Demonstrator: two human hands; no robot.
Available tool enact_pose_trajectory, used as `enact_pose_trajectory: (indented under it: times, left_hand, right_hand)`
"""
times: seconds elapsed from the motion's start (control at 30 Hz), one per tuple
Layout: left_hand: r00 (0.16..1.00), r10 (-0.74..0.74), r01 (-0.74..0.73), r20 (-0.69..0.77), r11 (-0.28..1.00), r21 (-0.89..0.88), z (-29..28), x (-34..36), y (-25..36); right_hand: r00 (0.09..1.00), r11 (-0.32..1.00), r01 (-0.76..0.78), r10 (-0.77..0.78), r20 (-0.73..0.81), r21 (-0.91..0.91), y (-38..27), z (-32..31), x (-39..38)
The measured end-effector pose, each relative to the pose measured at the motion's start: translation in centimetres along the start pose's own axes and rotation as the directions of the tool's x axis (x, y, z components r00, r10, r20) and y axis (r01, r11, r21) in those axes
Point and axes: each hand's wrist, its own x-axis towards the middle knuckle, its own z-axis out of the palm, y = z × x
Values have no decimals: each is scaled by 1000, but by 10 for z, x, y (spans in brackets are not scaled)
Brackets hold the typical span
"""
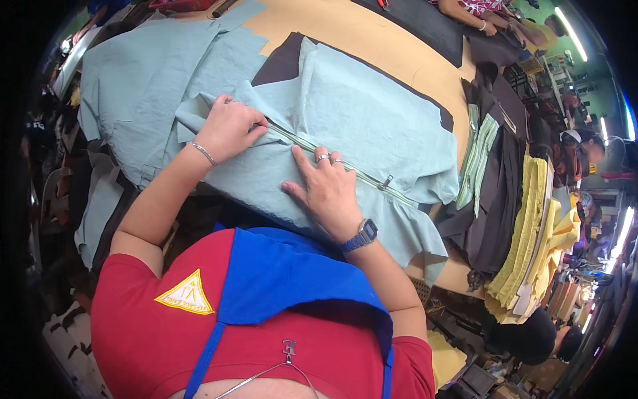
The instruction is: The person places a fabric piece with a zipper onto the work surface and repeatedly positions and aligns lining fabric panels along the zipper by hand.
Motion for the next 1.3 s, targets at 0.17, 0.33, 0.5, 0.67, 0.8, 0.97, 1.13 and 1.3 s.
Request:
enact_pose_trajectory:
  times: [0.17,0.33,0.5,0.67,0.8,0.97,1.13,1.3]
  left_hand:
    - [998,48,-46,-43,998,44,4,0,-3]
    - [998,46,-45,-39,999,31,5,3,-6]
    - [1000,-12,13,5,984,-179,2,4,-8]
    - [1000,-24,26,16,981,-193,3,4,-12]
    - [999,-46,51,30,976,-210,3,6,-12]
    - [998,-58,64,39,976,-210,3,9,-12]
    - [988,-82,111,128,965,-239,-5,11,-11]
    - [985,-109,146,137,944,-297,-1,12,-16]
  right_hand:
    - [1000,1000,-2,2,10,-12,-3,-3,0]
    - [999,1000,-17,18,45,-20,0,0,0]
    - [998,1000,-20,21,62,-17,0,-2,1]
    - [999,1000,-13,14,48,-15,1,0,0]
    - [1000,1000,-8,8,13,-5,-2,-4,1]
    - [1000,1000,-8,8,15,-3,-2,-4,1]
    - [1000,1000,-3,3,7,-2,-1,-3,1]
    - [1000,1000,4,-4,-9,-16,0,-3,1]
